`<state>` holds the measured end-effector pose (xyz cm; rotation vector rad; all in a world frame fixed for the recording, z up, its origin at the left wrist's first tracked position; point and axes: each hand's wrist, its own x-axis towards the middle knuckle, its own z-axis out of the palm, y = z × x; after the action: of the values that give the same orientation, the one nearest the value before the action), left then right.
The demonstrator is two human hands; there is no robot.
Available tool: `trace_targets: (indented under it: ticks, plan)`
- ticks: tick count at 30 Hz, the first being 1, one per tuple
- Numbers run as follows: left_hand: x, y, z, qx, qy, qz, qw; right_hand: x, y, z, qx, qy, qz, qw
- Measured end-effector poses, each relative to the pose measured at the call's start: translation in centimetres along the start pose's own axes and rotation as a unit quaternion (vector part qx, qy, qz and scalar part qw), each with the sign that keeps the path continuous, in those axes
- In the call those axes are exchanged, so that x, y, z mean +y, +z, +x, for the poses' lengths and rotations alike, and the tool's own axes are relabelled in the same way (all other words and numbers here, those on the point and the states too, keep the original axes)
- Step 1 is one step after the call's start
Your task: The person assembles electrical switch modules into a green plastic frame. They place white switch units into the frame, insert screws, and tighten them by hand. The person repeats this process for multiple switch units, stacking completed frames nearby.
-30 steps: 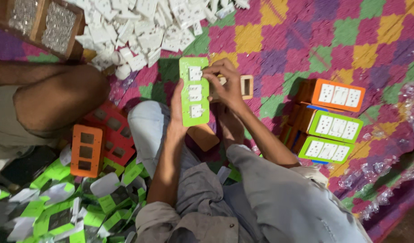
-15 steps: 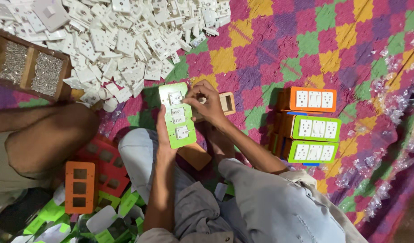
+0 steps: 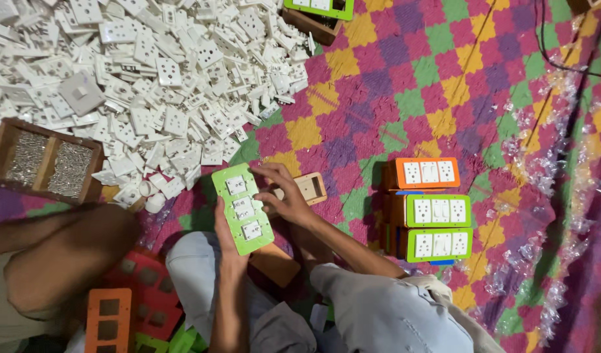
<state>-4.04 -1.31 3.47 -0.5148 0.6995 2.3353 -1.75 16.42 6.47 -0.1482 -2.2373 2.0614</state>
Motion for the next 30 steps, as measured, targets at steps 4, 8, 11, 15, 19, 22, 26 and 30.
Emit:
trace_targets:
  ticks: [4, 8, 11, 15, 19, 22, 26, 30]
  plan:
    - [0.1, 0.0, -0.1, 0.007, -0.001, -0.001, 1.0, 0.2, 0.5, 0.1, -0.02, 0.027, 0.038, 0.999]
    - [0.1, -0.1, -0.1, 0.006, 0.006, 0.005, 1.0, 0.5, 0.4, 0.0, 0.003, -0.048, -0.02, 0.999]
    - [0.1, -0.1, -0.2, -0.004, -0.001, -0.001, 1.0, 0.8, 0.2, 0.1, -0.027, 0.031, 0.024, 0.999]
    - [-0.2, -0.4, 0.2, 0.001, -0.001, -0.028, 1.0, 1.3, 0.3, 0.4, 0.002, -0.064, -0.011, 0.998]
    - [-0.4, -1.0, 0.7, -0.009, -0.007, -0.089, 0.996, 1.6, 0.0, 0.6, -0.023, -0.033, -0.015, 0.999]
    - [-0.3, -1.1, 0.3, -0.026, 0.0, -0.062, 0.998, 1.2, -0.2, 0.8, -0.045, -0.051, -0.027, 0.997]
    - [0.2, -0.4, -0.1, -0.045, 0.0, -0.027, 0.999, 0.0, 0.1, 1.0, -0.019, -0.032, -0.04, 0.999]
    - [0.5, 0.4, -0.5, -0.03, -0.001, -0.029, 0.999, -0.8, -0.1, 1.3, -0.063, -0.035, -0.03, 0.997]
